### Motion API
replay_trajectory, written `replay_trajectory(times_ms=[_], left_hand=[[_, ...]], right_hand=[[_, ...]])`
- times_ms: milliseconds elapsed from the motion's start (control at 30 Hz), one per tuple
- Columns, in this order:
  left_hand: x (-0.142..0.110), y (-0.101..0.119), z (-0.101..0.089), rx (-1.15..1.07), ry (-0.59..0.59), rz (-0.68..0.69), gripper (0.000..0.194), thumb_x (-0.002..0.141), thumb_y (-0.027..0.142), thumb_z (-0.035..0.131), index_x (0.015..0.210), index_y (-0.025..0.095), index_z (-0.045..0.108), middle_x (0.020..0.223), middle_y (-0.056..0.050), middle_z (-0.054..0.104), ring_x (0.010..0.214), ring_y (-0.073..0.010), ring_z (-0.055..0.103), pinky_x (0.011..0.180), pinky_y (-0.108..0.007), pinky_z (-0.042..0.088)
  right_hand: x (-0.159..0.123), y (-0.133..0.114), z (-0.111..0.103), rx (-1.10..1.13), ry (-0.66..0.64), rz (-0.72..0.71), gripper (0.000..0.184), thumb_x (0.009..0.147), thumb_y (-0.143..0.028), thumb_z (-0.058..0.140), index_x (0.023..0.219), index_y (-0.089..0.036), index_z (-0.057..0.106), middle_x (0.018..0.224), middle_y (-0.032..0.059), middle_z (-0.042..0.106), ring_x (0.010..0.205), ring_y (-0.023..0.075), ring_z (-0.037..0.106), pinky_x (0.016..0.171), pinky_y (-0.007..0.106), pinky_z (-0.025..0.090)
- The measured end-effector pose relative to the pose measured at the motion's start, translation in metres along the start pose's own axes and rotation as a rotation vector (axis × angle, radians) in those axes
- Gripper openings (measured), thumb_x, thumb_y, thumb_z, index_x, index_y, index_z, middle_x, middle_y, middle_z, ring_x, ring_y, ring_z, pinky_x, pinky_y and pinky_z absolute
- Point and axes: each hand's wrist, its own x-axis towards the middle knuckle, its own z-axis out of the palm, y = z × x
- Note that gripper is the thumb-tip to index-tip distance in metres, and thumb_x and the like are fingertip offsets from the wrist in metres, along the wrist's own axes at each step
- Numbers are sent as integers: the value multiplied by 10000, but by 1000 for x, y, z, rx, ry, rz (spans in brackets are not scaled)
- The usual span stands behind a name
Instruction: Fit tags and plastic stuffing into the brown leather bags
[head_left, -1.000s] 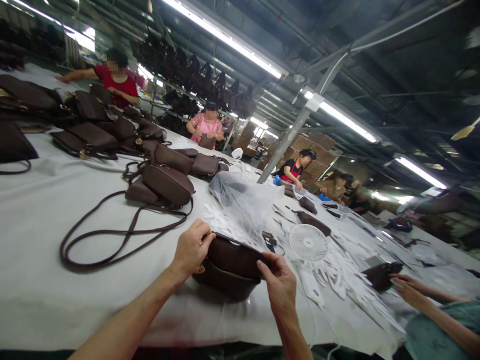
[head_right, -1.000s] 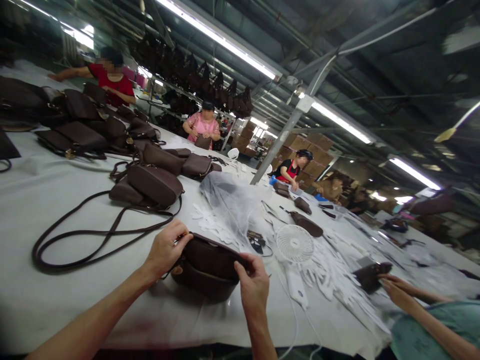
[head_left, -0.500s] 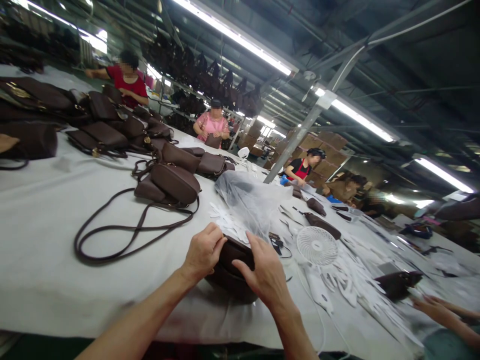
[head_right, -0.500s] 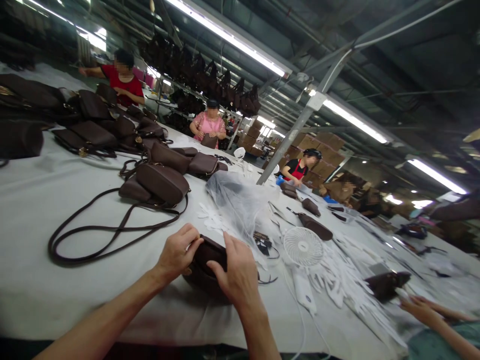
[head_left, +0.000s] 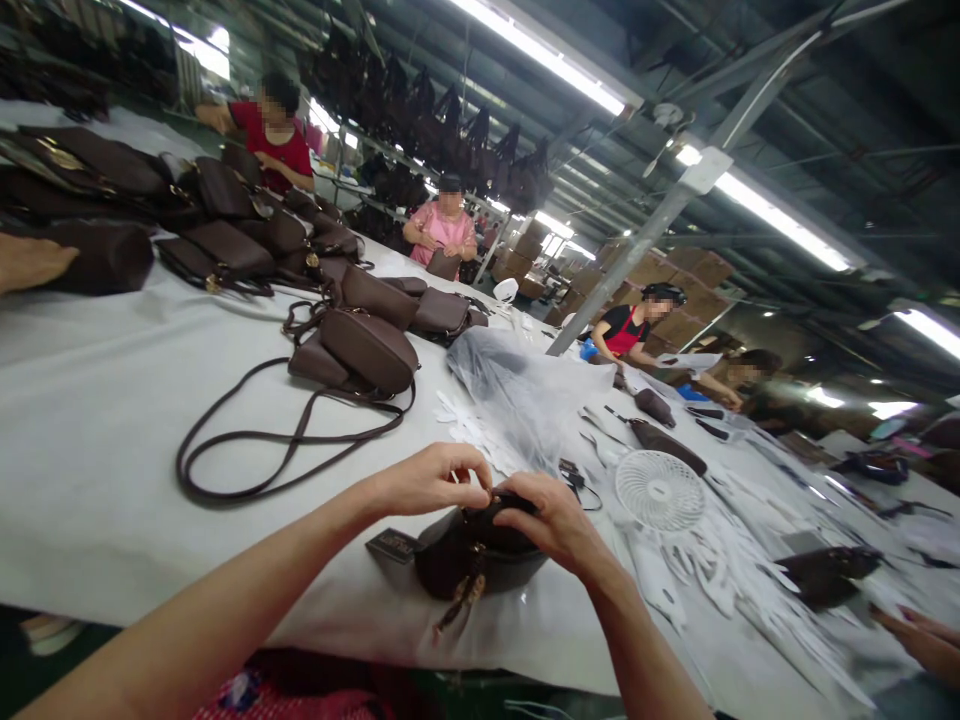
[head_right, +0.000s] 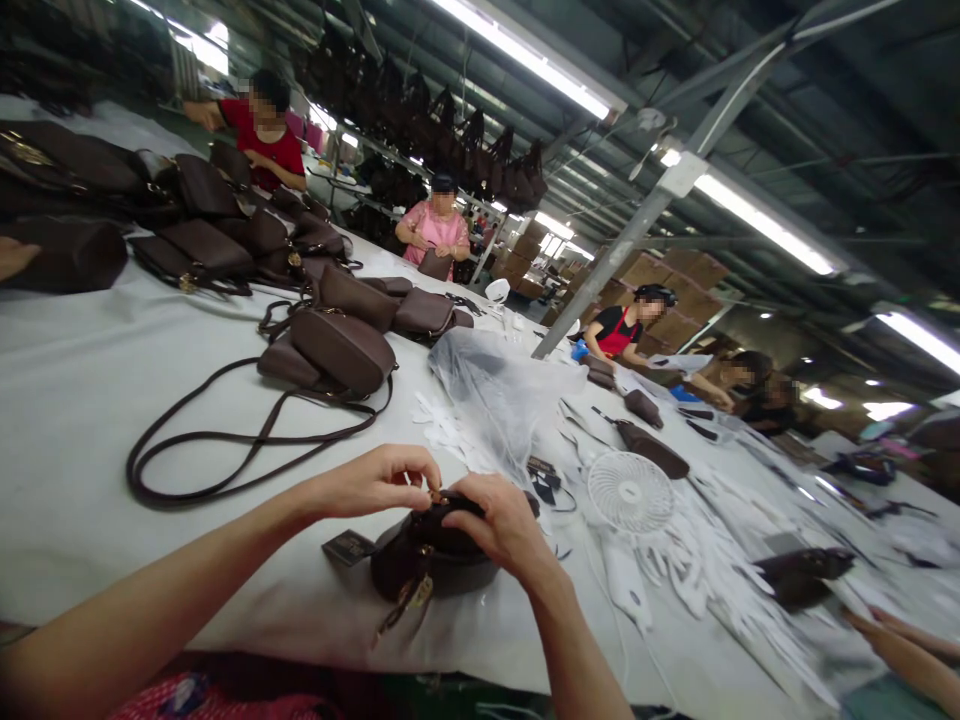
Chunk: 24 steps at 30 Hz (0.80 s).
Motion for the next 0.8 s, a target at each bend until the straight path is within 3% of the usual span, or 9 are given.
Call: replay_trajectory(times_ms=[67, 133, 233, 333, 400, 533, 633, 800], left_hand=[[-6, -11, -3, -173, -146, -9, 264, 768, 224, 657, 1029, 242, 693, 1007, -32, 701, 903, -183, 636, 771, -276, 482], [-12, -25, -1, -285, -175, 9, 275, 790, 274, 662, 1062, 260, 701, 1209, -61, 657, 1123, -225, 589, 928, -334, 450], [-15, -45, 14, -466, -53, 19, 177, 816, 331, 649, 942, 234, 727, 1278, -82, 613, 1195, -251, 555, 1017, -392, 403], [-12, -57, 32, -599, 51, 9, 160, 791, 345, 679, 874, 211, 710, 1210, -89, 626, 1130, -257, 585, 990, -412, 423], [-11, -60, 40, -619, 69, 2, 161, 773, 344, 693, 848, 202, 696, 1181, -94, 622, 1117, -267, 579, 985, -425, 421], [-11, -60, 50, -657, 85, -9, 146, 762, 304, 676, 859, 199, 652, 1170, -87, 582, 1112, -270, 541, 983, -413, 402], [-11, -60, 59, -672, 102, 15, 206, 745, 249, 665, 940, 207, 611, 1113, -63, 565, 1099, -250, 509, 978, -376, 373], [-9, -56, 78, -627, 148, 61, 246, 745, 223, 614, 981, 197, 548, 1056, -52, 528, 1067, -232, 471, 943, -349, 361]], right_hand=[[-3, 6, -1, 49, -5, -22, 76, 874, -266, 612, 897, -212, 660, 837, 2, 680, 816, 171, 610, 763, 292, 428], [-7, 6, 2, 35, 53, -41, 118, 865, -263, 625, 963, -217, 671, 957, 37, 682, 930, 198, 611, 844, 334, 446], [-16, -3, 11, -123, 290, 16, 299, 833, -288, 666, 1122, -210, 664, 1126, 106, 628, 1071, 264, 559, 934, 421, 436], [-27, -20, 21, -237, 485, 156, 396, 825, -320, 680, 1199, -195, 646, 1017, 108, 642, 963, 276, 574, 882, 437, 451], [-32, -31, 27, -135, 507, 201, 345, 857, -324, 645, 1177, -194, 651, 934, 82, 658, 881, 243, 596, 814, 379, 477], [-34, -41, 35, 281, 581, 289, 175, 914, -264, 533, 986, -193, 675, 884, 48, 689, 805, 177, 631, 749, 278, 495], [-31, -41, 31, 467, 633, 390, 148, 888, -262, 543, 848, -189, 665, 808, 27, 685, 746, 164, 624, 707, 264, 491], [-36, -40, 24, 717, 586, 533, 136, 798, -311, 631, 757, -181, 638, 679, -5, 639, 621, 140, 588, 608, 253, 480]])
